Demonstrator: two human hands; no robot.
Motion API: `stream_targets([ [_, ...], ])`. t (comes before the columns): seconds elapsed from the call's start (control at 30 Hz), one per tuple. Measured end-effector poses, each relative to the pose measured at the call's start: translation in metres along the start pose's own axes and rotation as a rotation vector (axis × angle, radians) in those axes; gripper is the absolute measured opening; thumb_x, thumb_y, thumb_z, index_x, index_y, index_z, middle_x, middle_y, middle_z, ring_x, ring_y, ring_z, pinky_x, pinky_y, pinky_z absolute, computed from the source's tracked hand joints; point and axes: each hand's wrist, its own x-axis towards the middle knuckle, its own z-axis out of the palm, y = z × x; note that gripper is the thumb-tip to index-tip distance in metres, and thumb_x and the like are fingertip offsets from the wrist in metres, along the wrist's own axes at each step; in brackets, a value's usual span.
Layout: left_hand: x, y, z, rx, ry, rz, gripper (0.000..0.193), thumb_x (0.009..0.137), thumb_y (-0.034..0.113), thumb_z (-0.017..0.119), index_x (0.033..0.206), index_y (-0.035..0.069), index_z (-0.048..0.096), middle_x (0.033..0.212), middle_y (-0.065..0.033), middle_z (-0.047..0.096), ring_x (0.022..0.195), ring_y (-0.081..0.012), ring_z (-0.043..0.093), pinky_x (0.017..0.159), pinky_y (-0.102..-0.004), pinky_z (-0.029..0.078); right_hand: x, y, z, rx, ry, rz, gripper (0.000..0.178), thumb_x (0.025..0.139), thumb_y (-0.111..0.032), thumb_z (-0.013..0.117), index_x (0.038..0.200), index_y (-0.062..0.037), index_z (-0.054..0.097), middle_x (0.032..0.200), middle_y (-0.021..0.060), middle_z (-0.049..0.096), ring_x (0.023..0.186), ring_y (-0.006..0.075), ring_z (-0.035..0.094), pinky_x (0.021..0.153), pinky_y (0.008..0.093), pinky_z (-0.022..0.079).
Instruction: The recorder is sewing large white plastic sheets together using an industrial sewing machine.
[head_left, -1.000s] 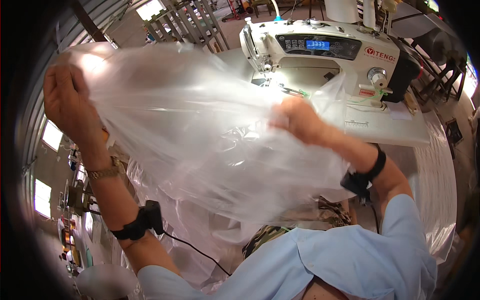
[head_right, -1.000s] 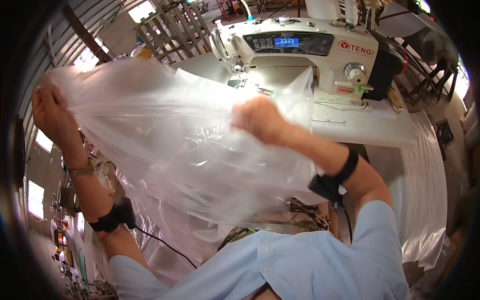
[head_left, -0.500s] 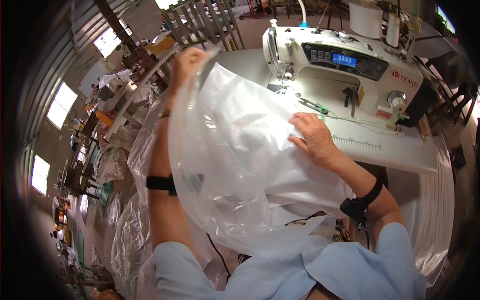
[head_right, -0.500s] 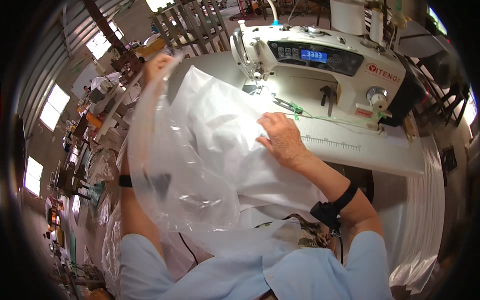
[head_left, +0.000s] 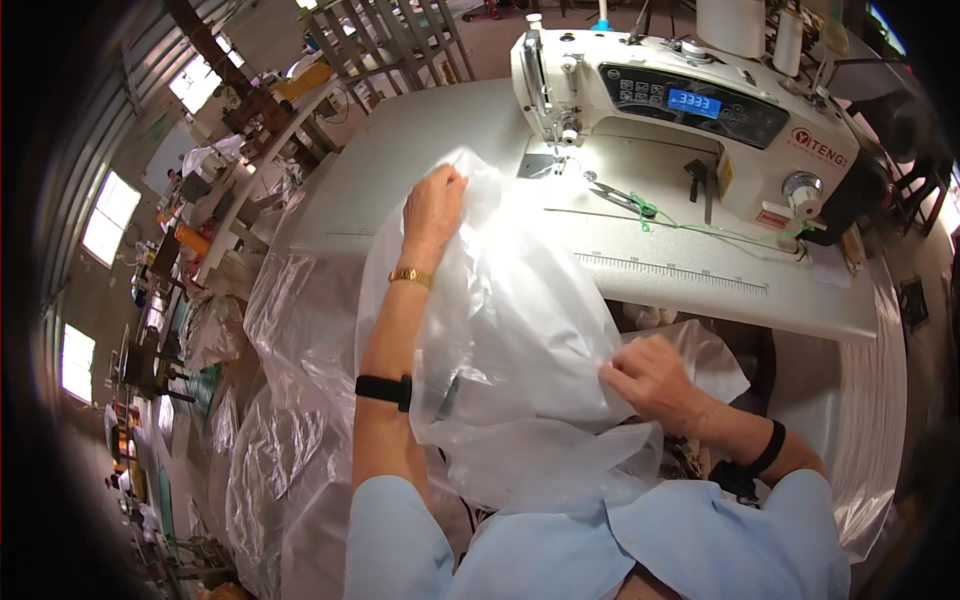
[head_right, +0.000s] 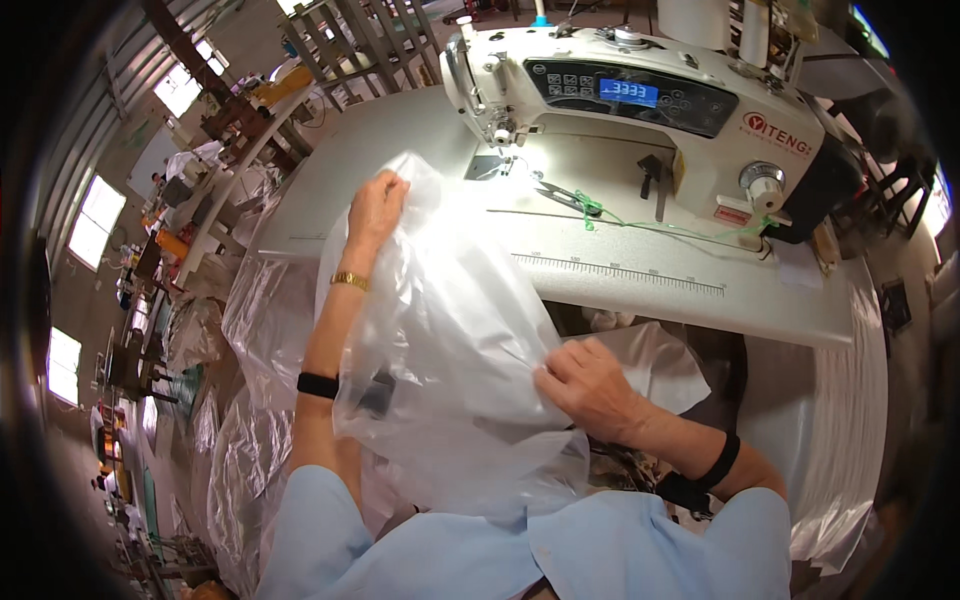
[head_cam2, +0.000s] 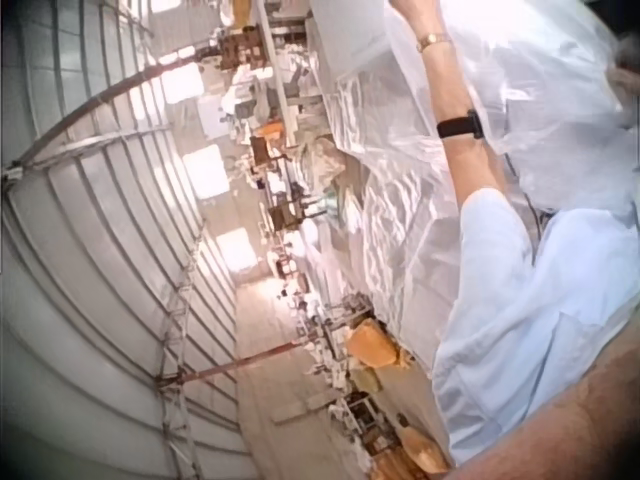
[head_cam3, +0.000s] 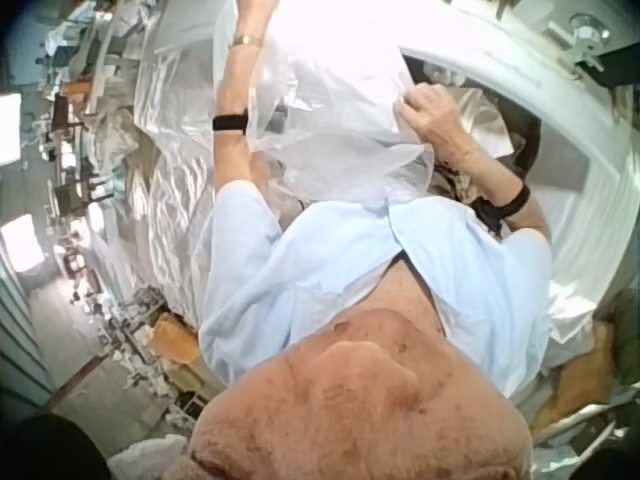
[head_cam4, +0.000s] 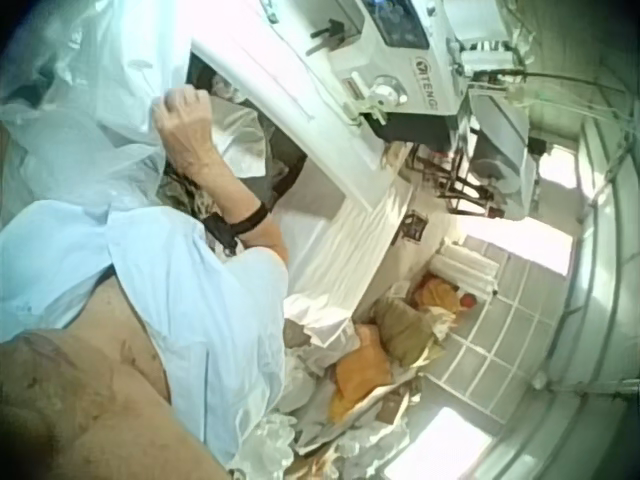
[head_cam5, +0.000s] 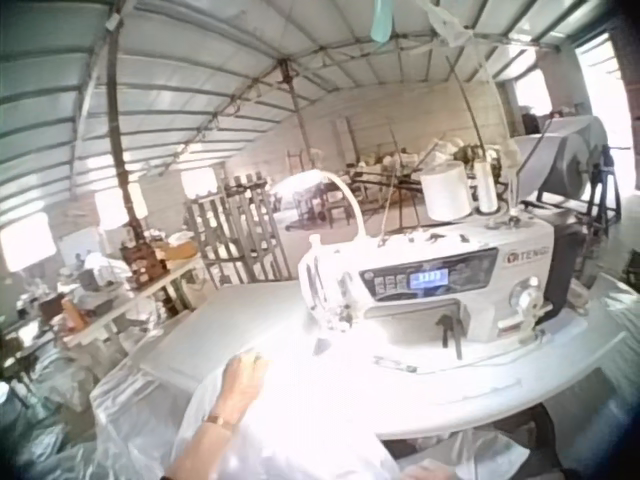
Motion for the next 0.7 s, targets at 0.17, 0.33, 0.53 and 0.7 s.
stream_targets([
  [0.17,-0.038,0.001,0.007,0.174,-0.091,-0.126,0.021,0.088,0.025,0.06,0.085,0.004,0.061,0.082,-0.0176,0.066,0.081,-0.0396,0.062,0.07,-0.0459,0.048,-0.042,-0.006,0.028,0.586,-0.432,0.15,0.018,0.08,-0.017,0.066,0.089,-0.002,0.067,0.091,0.0147,0.064,0.078,0.0229,0.059,0.072,0.0348,0.048],
  [0.33,-0.048,-0.016,0.005,0.044,-0.029,-0.073,0.024,0.088,0.024,0.06,0.082,0.001,0.059,0.077,-0.0173,0.065,0.075,-0.0373,0.061,0.068,-0.0431,0.047,0.02,0.016,0.009,0.986,-0.062,0.787,0.032,0.093,-0.028,0.056,0.091,0.0029,0.064,0.077,0.0179,0.063,0.075,0.0223,0.062,0.071,0.0343,0.047],
  [0.53,-0.052,-0.012,0.006,-0.155,-0.023,-0.119,0.026,0.089,0.023,0.059,0.079,-0.001,0.058,0.069,-0.0131,0.06,0.064,-0.0259,0.054,0.066,-0.038,0.045,0.057,0.039,0.085,1.019,0.017,0.732,0.04,0.096,-0.032,0.051,0.086,0.005,0.063,0.075,0.0132,0.063,0.071,0.0191,0.057,0.066,0.0333,0.045],
  [0.7,-0.057,-0.013,0.006,-0.272,-0.037,-0.133,0.026,0.089,0.022,0.059,0.078,-0.002,0.057,0.067,-0.0085,0.057,0.063,-0.019,0.051,0.065,-0.0346,0.044,0.08,0.019,0.098,1.511,0.103,0.981,0.041,0.098,-0.035,0.053,0.081,-0.0006,0.065,0.069,0.0002,0.057,0.068,0.0072,0.05,0.06,0.028,0.042],
])
